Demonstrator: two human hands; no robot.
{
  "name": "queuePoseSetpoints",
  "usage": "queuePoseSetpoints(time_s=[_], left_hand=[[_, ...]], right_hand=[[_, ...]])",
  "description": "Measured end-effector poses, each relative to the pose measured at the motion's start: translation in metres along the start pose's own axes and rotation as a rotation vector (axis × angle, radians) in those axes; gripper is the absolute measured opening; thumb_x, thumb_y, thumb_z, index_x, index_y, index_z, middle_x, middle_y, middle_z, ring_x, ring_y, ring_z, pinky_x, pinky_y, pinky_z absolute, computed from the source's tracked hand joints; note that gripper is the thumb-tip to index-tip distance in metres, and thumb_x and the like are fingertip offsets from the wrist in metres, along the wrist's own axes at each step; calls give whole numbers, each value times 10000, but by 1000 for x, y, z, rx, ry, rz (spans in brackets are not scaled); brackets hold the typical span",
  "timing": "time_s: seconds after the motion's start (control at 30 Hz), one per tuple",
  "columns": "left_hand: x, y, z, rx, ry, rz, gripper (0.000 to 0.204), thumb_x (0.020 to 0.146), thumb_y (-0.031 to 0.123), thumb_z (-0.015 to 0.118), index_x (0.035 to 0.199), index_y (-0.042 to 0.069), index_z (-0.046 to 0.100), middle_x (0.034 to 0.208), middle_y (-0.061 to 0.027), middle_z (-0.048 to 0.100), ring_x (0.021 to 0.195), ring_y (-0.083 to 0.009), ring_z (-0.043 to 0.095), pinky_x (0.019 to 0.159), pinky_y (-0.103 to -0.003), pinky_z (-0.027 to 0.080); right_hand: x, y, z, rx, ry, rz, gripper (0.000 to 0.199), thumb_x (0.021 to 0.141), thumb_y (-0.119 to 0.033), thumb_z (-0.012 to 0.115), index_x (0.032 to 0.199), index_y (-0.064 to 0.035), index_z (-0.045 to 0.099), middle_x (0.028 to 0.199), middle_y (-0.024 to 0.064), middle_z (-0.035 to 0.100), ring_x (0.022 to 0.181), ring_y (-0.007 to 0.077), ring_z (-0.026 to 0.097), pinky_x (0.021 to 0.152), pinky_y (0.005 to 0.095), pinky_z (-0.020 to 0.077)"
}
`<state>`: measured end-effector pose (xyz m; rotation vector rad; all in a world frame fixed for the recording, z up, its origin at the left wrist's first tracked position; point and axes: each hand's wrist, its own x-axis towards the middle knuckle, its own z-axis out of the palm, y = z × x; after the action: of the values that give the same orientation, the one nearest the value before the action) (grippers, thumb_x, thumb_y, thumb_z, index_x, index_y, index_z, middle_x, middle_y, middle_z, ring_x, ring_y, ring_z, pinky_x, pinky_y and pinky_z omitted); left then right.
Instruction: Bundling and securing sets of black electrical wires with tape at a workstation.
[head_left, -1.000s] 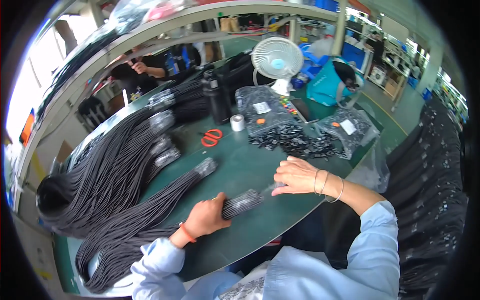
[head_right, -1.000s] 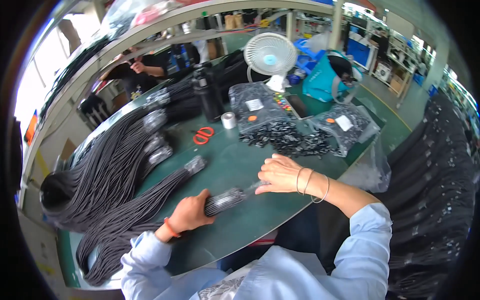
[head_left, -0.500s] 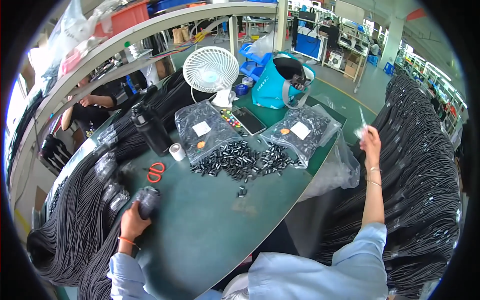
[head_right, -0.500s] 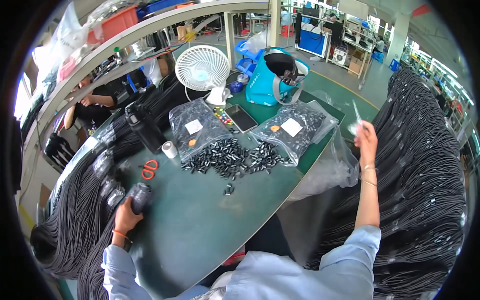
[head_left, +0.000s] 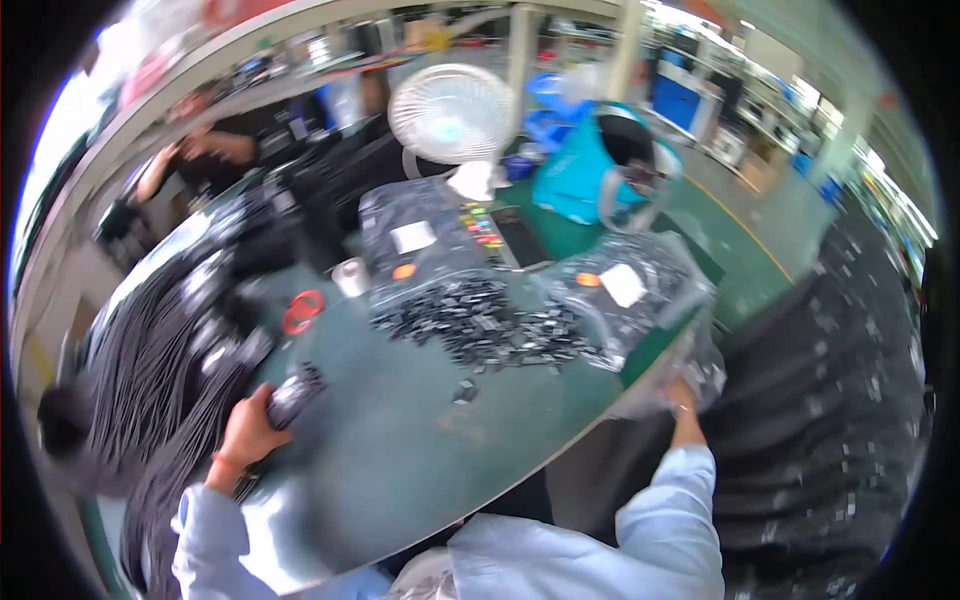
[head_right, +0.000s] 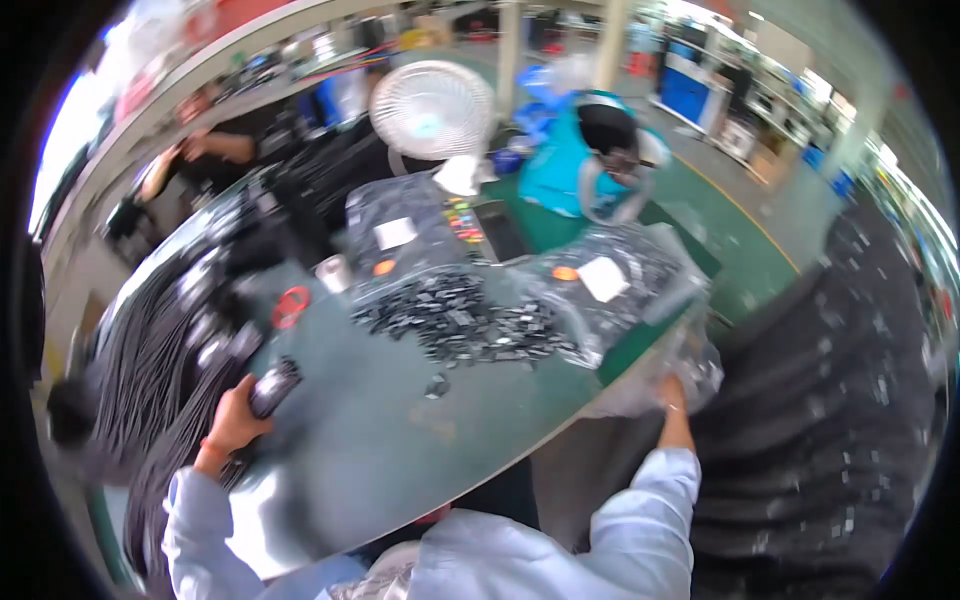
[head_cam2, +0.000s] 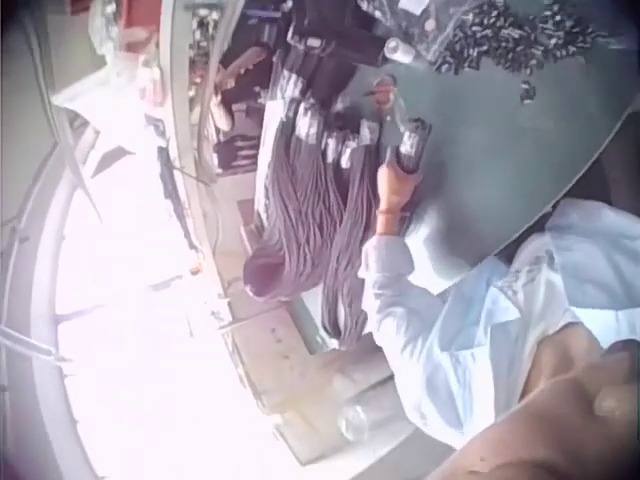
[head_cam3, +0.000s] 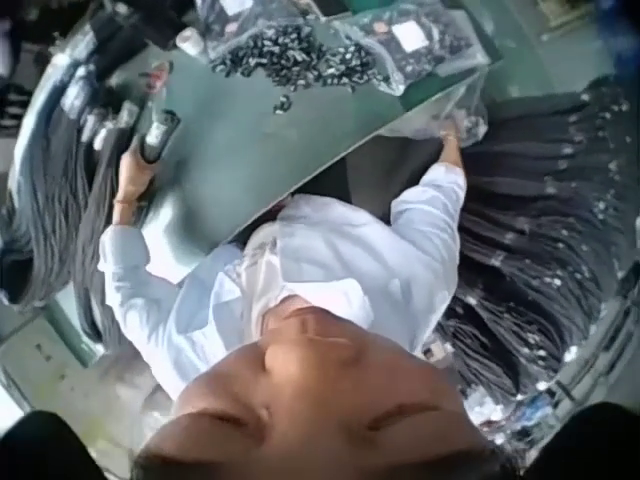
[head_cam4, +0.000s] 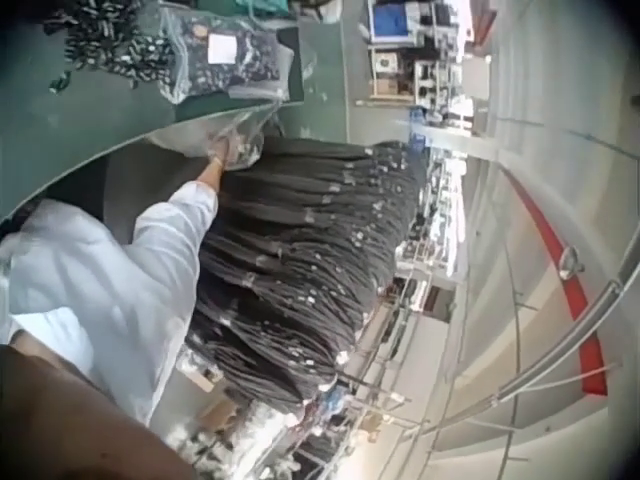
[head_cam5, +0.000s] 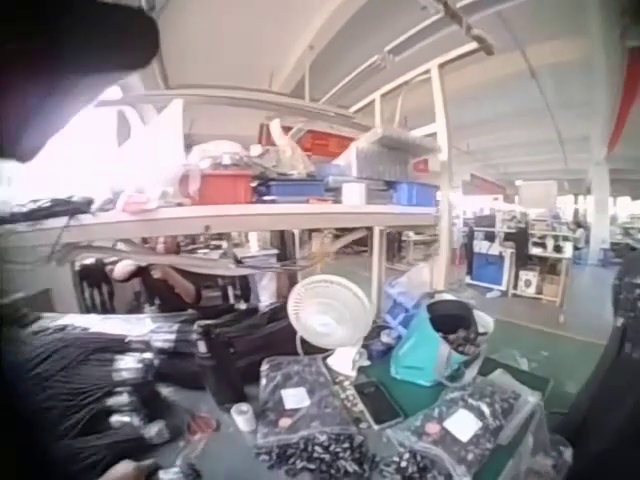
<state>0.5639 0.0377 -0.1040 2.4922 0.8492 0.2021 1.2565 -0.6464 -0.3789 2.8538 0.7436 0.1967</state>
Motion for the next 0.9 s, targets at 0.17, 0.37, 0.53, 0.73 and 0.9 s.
queuePoseSetpoints(time_s=[0.17,0.37,0.53,0.73,0.9], left_hand=[[-44,68,-9,29,-42,-117,521,602,179,775,1062,21,590,855,-210,663,803,-396,644,745,-435,507],[-70,70,1,113,-57,2,504,655,195,739,1108,50,571,838,-180,678,795,-377,655,737,-447,519],[-81,69,8,80,-50,76,490,667,204,724,1106,54,568,822,-179,675,782,-377,651,722,-449,516],[-80,71,17,155,-80,93,496,676,219,698,1121,48,560,813,-186,674,766,-378,657,727,-455,525],[-84,71,15,229,-94,29,504,671,222,702,1123,48,564,818,-184,677,769,-377,658,730,-454,525]], right_hand=[[2,-119,-29,780,-17,283,228,868,-238,620,952,-26,620,798,99,646,704,232,636,620,390,507],[-2,-138,-51,787,-86,-109,137,801,-104,604,816,13,674,713,110,655,698,234,654,586,421,491],[-6,-102,-30,1216,-83,245,116,765,-108,625,806,-32,702,780,148,688,730,284,675,607,408,506],[-19,-112,-32,127,-142,-16,169,743,-201,673,834,-77,741,866,193,700,802,343,699,695,457,547],[-5,-164,-26,85,-312,-201,185,731,-195,668,840,-65,743,899,192,700,828,361,691,714,460,538]])
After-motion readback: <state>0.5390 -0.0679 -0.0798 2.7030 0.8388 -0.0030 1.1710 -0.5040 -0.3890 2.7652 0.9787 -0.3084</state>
